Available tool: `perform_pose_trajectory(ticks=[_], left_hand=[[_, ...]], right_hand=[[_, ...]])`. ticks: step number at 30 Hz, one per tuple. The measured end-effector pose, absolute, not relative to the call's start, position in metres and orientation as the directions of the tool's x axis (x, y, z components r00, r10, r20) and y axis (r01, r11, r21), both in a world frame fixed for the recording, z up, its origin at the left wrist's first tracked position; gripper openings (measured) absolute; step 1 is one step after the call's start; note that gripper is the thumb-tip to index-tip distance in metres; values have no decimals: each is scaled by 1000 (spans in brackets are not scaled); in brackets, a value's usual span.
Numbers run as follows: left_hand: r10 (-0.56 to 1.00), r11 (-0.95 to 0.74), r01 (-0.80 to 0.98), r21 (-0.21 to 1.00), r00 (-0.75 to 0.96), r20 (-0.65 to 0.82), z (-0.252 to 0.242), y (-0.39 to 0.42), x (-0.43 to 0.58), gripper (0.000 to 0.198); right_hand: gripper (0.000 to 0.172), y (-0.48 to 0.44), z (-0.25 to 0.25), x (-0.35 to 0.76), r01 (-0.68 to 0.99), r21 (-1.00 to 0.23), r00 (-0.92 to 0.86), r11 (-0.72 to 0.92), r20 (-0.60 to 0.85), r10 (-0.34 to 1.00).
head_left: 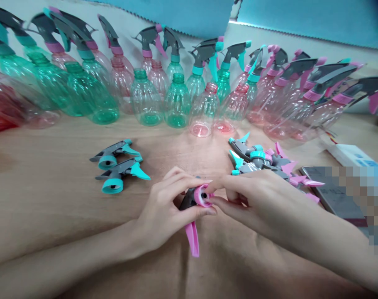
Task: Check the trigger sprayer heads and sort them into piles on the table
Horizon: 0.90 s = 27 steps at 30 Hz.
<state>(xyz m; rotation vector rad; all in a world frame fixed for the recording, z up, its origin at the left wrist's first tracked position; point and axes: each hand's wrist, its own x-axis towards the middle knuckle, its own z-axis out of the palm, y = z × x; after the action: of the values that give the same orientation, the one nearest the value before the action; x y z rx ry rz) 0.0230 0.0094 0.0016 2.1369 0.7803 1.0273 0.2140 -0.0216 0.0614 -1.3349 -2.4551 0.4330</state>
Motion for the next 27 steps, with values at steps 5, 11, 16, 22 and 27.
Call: perform_pose_trajectory(ticks=[5, 11, 16, 22, 27], left_hand=[[719, -630, 206, 749, 521, 461, 1, 9, 21, 26], [715, -633, 205, 746, 523, 463, 0, 10, 20, 27], [706, -646, 204, 736, 525, 474, 0, 10, 21, 28], [696, -655, 192, 731, 530, 484, 1, 9, 21, 30], [718, -633, 208, 746, 519, 464, 2, 10, 22, 28]], right_hand=[[19, -24, 55, 213, 766, -398, -502, 504, 118, 856], [18, -25, 50, 211, 772, -357, -519, 525, 123, 846], [15, -24, 53, 214, 761, -328, -550, 560, 133, 824], [18, -25, 59, 215, 770, -291, -548, 568, 155, 822], [19, -27, 56, 213, 774, -257, -553, 579, 171, 816]])
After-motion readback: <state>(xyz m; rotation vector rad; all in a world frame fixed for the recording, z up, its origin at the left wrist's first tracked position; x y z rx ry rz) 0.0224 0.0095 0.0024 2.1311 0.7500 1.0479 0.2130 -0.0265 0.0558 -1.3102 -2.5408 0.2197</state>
